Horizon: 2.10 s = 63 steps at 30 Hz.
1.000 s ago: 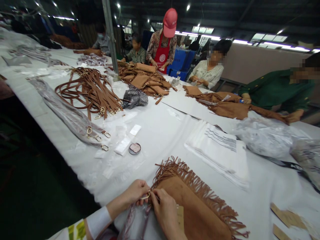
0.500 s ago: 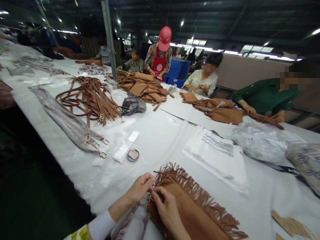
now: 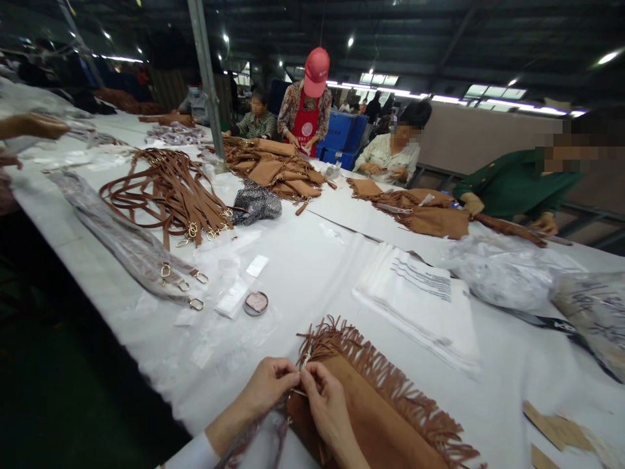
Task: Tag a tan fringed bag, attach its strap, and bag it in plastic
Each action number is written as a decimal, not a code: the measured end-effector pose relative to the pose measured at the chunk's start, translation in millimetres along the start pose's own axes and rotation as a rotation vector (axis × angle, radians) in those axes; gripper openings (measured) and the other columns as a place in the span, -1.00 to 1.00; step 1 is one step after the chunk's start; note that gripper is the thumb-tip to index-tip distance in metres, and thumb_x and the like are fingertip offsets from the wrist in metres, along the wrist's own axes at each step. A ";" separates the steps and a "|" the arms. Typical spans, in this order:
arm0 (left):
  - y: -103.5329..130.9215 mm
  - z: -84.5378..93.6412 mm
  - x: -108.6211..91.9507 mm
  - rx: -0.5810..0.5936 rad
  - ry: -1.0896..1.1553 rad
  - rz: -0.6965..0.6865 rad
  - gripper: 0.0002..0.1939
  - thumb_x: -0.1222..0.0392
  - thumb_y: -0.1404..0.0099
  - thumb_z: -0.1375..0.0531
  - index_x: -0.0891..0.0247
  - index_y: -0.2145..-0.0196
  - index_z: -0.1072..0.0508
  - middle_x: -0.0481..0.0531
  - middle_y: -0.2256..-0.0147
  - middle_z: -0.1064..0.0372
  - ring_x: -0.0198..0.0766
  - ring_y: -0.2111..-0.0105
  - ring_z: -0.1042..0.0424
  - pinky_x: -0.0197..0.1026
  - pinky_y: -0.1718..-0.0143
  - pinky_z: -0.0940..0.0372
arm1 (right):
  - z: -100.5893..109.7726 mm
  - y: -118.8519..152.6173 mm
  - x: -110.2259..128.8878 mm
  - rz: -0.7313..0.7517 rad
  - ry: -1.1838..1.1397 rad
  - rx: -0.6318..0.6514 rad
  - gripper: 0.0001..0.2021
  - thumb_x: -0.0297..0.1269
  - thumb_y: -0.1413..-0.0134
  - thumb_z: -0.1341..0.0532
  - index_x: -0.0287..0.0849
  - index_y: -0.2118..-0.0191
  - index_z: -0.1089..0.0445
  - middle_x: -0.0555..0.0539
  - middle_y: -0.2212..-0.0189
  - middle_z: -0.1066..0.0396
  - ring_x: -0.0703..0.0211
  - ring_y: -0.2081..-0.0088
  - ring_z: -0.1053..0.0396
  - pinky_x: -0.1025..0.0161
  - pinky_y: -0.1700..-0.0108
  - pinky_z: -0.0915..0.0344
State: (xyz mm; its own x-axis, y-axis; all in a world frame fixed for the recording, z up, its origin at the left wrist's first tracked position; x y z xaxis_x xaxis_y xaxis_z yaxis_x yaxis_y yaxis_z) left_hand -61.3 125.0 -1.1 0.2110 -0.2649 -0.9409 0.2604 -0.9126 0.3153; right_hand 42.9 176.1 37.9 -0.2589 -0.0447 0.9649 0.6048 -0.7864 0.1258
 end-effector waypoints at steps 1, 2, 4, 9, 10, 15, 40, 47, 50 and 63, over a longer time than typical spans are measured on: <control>0.1 1.7 2.1 -0.021 0.036 0.010 -0.65 -0.03 -0.03 -0.31 0.38 0.49 -0.52 0.01 0.56 -0.41 -0.32 0.52 -0.30 -0.27 0.42 -0.14 | -0.3 0.3 -1.1 -0.003 0.000 -0.002 -0.67 -0.02 -0.17 -0.09 -0.20 0.36 -0.36 -0.02 0.45 -0.37 0.17 0.38 -0.33 0.31 0.33 -0.24; 0.1 3.3 4.7 -0.039 0.073 0.028 -0.63 -0.05 0.00 -0.33 0.39 0.50 -0.52 0.01 0.57 -0.40 -0.33 0.54 -0.29 -0.27 0.44 -0.12 | -0.2 0.6 -1.8 -0.006 0.004 -0.008 -0.68 -0.02 -0.16 -0.09 -0.20 0.37 -0.35 -0.02 0.46 -0.37 0.18 0.39 -0.33 0.31 0.34 -0.23; 0.4 7.0 10.5 -0.079 0.142 0.073 -0.59 -0.08 0.04 -0.35 0.40 0.50 -0.51 0.01 0.59 -0.39 -0.35 0.57 -0.26 -0.28 0.46 -0.11 | 1.2 0.7 -2.2 -0.014 0.024 -0.030 -0.68 -0.03 -0.15 -0.10 -0.19 0.39 -0.35 -0.01 0.48 -0.36 0.19 0.42 -0.32 0.31 0.36 -0.21; 1.3 4.5 6.6 -0.080 0.171 0.035 -0.62 -0.07 -0.02 -0.32 0.37 0.48 -0.47 0.01 0.55 -0.40 -0.34 0.53 -0.30 -0.28 0.42 -0.15 | 3.4 -0.3 -2.6 -0.029 0.037 -0.050 -0.68 -0.03 -0.14 -0.11 -0.19 0.42 -0.35 -0.01 0.51 -0.36 0.18 0.43 -0.31 0.31 0.37 -0.20; 1.4 1.2 3.7 -0.054 0.155 0.011 -0.64 -0.05 -0.05 -0.31 0.37 0.44 -0.48 0.02 0.51 -0.42 -0.32 0.50 -0.32 -0.28 0.40 -0.16 | 3.3 -0.4 -3.0 -0.025 0.035 -0.046 -0.68 -0.02 -0.14 -0.11 -0.19 0.42 -0.35 -0.01 0.50 -0.37 0.17 0.42 -0.32 0.31 0.36 -0.21; 1.1 -4.3 -1.2 -0.020 0.025 -0.032 -0.73 0.06 -0.12 -0.25 0.38 0.46 -0.50 0.05 0.50 -0.45 -0.27 0.47 -0.36 -0.25 0.37 -0.19 | 4.2 0.5 -4.2 -0.014 0.039 -0.050 -0.68 -0.01 -0.15 -0.10 -0.18 0.41 -0.35 -0.02 0.48 -0.38 0.16 0.40 -0.33 0.30 0.35 -0.22; 2.7 -4.7 19.4 -0.037 0.976 0.173 -0.74 0.52 -0.07 -0.24 0.34 0.27 -0.36 0.16 0.08 -0.42 -0.60 0.61 -0.24 -0.45 0.56 -0.18 | 3.4 20.4 -35.9 -0.355 -1.017 -0.069 -0.53 -0.38 0.39 -0.48 -0.20 0.19 -0.51 -0.16 0.14 -0.52 0.14 0.12 -0.45 0.28 0.01 -0.30; 3.8 5.4 14.2 0.002 0.596 0.120 -0.67 0.26 -0.07 -0.31 0.21 0.24 -0.27 0.15 -0.11 -0.27 -0.18 0.30 -0.54 -0.38 0.57 -0.34 | 5.3 18.2 -40.4 -0.336 -0.978 -0.101 -0.53 -0.33 0.43 -0.49 -0.21 0.22 -0.53 -0.16 0.14 -0.52 0.12 0.15 -0.45 0.26 0.05 -0.34; 1.4 11.0 12.1 -0.018 0.391 0.080 -0.63 0.07 -0.10 -0.30 0.19 0.22 -0.23 0.20 -0.10 -0.28 -0.22 0.45 -0.54 -0.45 0.77 -0.14 | 4.5 17.8 -37.1 -0.329 -0.954 -0.091 -0.48 -0.35 0.46 -0.51 -0.20 0.19 -0.51 -0.16 0.09 -0.50 0.14 0.08 -0.42 0.31 0.00 -0.31; -2.2 11.7 -17.0 0.004 0.192 -0.017 -0.35 0.31 -0.01 -0.33 0.22 -0.07 -0.26 0.22 0.07 -0.44 -0.19 0.23 -0.47 -0.23 0.22 -0.31 | 1.6 14.4 -17.0 -0.113 -0.215 -0.104 -0.57 -0.02 0.02 -0.28 -0.19 0.08 -0.49 -0.18 0.23 -0.54 -0.01 0.21 -0.46 0.12 0.12 -0.38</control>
State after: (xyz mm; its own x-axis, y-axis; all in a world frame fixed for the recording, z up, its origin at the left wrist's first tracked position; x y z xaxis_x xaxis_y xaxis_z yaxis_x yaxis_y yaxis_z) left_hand -76.5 127.9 12.8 0.3828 -0.1853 -0.9050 0.2618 -0.9178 0.2986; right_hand 57.2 166.5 23.7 -0.1481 0.1705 0.9742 0.4978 -0.8383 0.2224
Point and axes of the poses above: each hand's wrist, its own y-axis away from the middle knuckle, its own z-axis out of the back of the hand, x = y × z, the point moved 9 cm from there along -y, towards the middle knuckle
